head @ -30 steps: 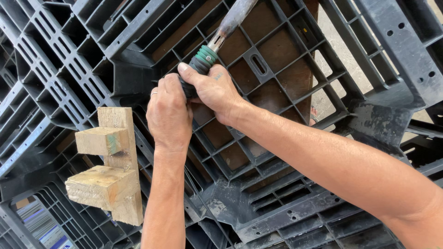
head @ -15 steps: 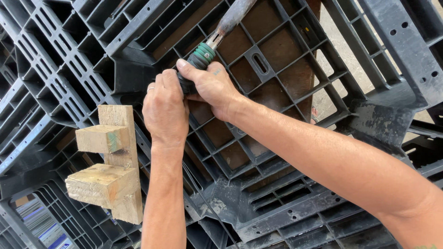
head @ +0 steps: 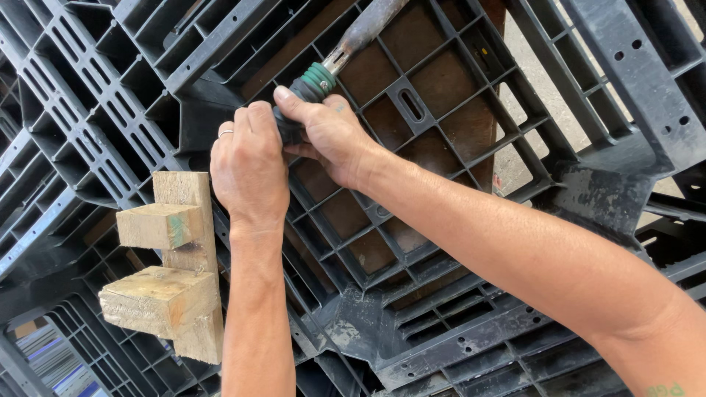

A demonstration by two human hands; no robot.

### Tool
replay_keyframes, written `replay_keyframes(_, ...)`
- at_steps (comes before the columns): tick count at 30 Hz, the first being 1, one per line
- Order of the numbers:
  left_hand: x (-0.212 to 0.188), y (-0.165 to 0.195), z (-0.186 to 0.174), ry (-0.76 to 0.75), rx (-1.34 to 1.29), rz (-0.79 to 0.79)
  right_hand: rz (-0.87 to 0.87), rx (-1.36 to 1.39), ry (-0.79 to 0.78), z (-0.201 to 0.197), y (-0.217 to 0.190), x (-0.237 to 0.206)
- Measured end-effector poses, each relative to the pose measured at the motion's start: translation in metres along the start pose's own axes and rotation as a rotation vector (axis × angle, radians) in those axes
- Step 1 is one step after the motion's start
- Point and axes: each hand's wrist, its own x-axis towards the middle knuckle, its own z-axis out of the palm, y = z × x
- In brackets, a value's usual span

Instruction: The person uses a heat gun to apply heat to the interior grid of stacked black plastic crates. The person holds the heat gun with both hands and moves it across different sections of the crate grid while smoke rises from the nozzle.

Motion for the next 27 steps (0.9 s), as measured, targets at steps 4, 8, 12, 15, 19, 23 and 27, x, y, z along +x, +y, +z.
replay_keyframes(4,-0.002,-0.001,-0.004,0.015,-0.012,-0.015,-0.067,-0.023,-0.016,0.003,0.001,-0.006)
replay_keyframes(8,-0.002,-0.001,-0.003,0.003,-0.004,-0.025,-0.043,-0.009,-0.017,0.003,0.000,-0.005)
replay_keyframes(12,0.002,-0.001,-0.002,-0.011,0.036,-0.011,0.026,0.006,0.009,0.003,-0.003,0.001)
replay_keyframes(15,0.002,-0.001,-0.003,-0.005,0.040,-0.016,0.010,0.030,0.008,0.003,-0.001,0.002)
replay_keyframes(19,-0.001,-0.001,-0.005,0.010,0.006,-0.022,-0.028,0.025,0.010,0.002,0.003,0.001)
replay_keyframes(23,0.000,-0.002,-0.004,-0.019,-0.001,-0.034,0.005,0.020,0.009,0.003,0.002,0.003)
replay_keyframes(27,0.001,-0.001,-0.006,-0.037,0.012,-0.039,0.022,0.045,0.020,0.005,0.000,0.003)
